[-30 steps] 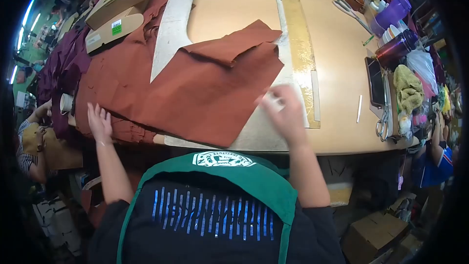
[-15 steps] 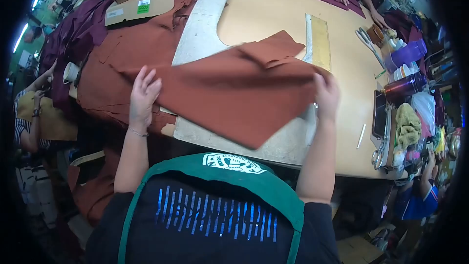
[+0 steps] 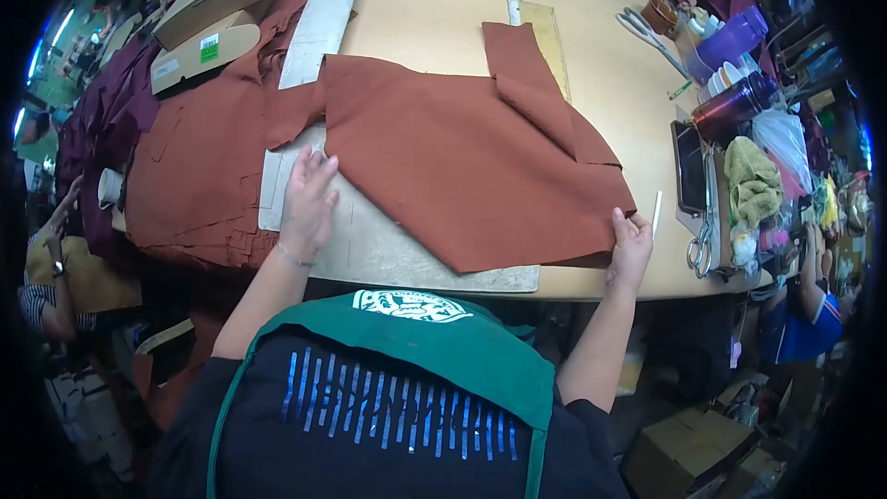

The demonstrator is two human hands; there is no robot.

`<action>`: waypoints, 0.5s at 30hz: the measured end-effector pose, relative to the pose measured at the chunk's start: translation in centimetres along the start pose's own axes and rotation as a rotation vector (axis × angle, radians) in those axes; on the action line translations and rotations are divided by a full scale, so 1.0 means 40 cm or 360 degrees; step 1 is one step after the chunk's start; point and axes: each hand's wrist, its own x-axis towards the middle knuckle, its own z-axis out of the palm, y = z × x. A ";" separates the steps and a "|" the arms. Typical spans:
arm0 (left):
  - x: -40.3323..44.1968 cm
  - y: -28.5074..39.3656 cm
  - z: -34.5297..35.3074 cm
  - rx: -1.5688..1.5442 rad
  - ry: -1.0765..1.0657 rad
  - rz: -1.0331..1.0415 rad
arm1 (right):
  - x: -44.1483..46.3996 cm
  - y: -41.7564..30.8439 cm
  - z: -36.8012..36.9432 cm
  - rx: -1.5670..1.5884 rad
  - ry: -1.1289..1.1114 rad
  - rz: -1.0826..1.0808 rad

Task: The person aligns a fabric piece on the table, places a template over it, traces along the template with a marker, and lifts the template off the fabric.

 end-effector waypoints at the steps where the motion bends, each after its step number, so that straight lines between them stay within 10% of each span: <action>1: 0.010 0.007 0.010 -0.0059 0.0050 -0.0124 | 0.000 -0.002 0.002 0.0026 0.0028 0.0009; 5: 0.032 0.007 0.037 0.0010 -0.0511 -0.0533 | -0.050 -0.001 0.039 0.0057 -0.0016 -0.0294; 10: -0.055 0.020 0.029 0.0235 -0.1206 -0.0178 | -0.128 -0.050 -0.032 -0.0027 -0.0557 -0.0366; 15: -0.050 0.268 0.004 -0.0740 -0.1490 0.0310 | -0.199 -0.297 -0.157 0.0348 -0.0494 -0.0730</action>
